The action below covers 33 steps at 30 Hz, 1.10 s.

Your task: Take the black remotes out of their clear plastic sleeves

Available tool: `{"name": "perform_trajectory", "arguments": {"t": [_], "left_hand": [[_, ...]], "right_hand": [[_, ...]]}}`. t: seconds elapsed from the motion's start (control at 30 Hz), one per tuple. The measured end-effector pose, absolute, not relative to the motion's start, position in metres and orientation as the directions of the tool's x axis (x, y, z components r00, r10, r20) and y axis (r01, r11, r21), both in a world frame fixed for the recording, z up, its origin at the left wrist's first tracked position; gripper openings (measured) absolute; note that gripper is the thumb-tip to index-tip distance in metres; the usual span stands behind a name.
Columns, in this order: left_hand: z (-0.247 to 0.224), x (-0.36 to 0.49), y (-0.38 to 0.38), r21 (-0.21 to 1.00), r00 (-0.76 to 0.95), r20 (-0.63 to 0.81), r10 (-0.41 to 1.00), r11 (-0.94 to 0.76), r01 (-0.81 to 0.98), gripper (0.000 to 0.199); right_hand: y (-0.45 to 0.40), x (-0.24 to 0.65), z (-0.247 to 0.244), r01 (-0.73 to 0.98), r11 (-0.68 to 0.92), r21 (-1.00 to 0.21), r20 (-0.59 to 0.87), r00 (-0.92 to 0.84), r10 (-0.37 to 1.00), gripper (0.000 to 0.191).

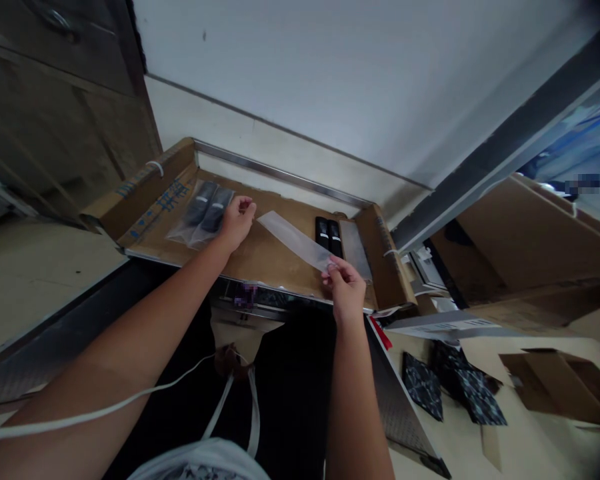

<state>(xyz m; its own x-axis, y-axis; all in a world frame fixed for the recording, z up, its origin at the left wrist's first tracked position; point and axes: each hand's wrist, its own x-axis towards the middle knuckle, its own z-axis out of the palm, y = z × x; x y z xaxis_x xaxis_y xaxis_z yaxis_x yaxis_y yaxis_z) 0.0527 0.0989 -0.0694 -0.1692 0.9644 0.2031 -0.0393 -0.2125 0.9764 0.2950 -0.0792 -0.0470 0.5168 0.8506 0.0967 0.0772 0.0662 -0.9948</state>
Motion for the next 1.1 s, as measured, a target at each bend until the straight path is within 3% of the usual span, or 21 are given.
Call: {"name": "perform_trajectory", "arguments": {"t": [0.2, 0.33, 0.43, 0.57, 0.67, 0.8, 0.97, 1.1], "left_hand": [[-0.066, 0.055, 0.098, 0.978, -0.140, 0.161, 0.977, -0.177, -0.109, 0.008], [-0.065, 0.055, 0.098, 0.978, -0.129, 0.153, 0.980, -0.169, -0.122, 0.008], [-0.065, 0.056, 0.097, 0.976, -0.126, 0.156, 0.980, -0.172, -0.131, 0.008], [-0.065, 0.056, 0.096, 0.978, -0.113, 0.152, 0.982, -0.166, -0.125, 0.007], [-0.065, 0.055, 0.096, 0.977, -0.110, 0.158, 0.981, -0.171, -0.128, 0.007], [-0.064, 0.055, 0.096, 0.979, -0.105, 0.144, 0.984, -0.157, -0.131, 0.008], [-0.067, 0.055, 0.098, 0.980, -0.088, 0.156, 0.984, -0.166, -0.114, 0.008], [-0.069, 0.056, 0.097, 0.974, -0.045, 0.212, 0.976, -0.215, -0.075, 0.005]], "right_hand": [[-0.059, 0.340, -0.052, 0.153, 0.158, -0.975, 0.217, 0.784, 0.582, 0.051], [-0.056, 0.350, -0.063, 0.162, 0.122, -0.979, 0.202, 0.813, 0.545, 0.057], [-0.058, 0.344, -0.065, 0.207, 0.054, -0.977, 0.204, 0.830, 0.519, 0.058], [-0.062, 0.334, -0.054, 0.353, -0.158, -0.922, 0.255, 0.862, 0.438, 0.060], [-0.070, 0.328, -0.044, 0.393, -0.250, -0.885, 0.256, 0.858, 0.446, 0.066], [-0.097, 0.312, -0.042, 0.467, -0.257, -0.846, 0.307, 0.821, 0.480, 0.070], [-0.131, 0.281, -0.048, 0.646, -0.237, -0.725, 0.515, 0.738, 0.436, 0.049], [-0.121, 0.262, -0.051, 0.730, -0.094, -0.677, 0.554, 0.590, 0.587, 0.035]]}}
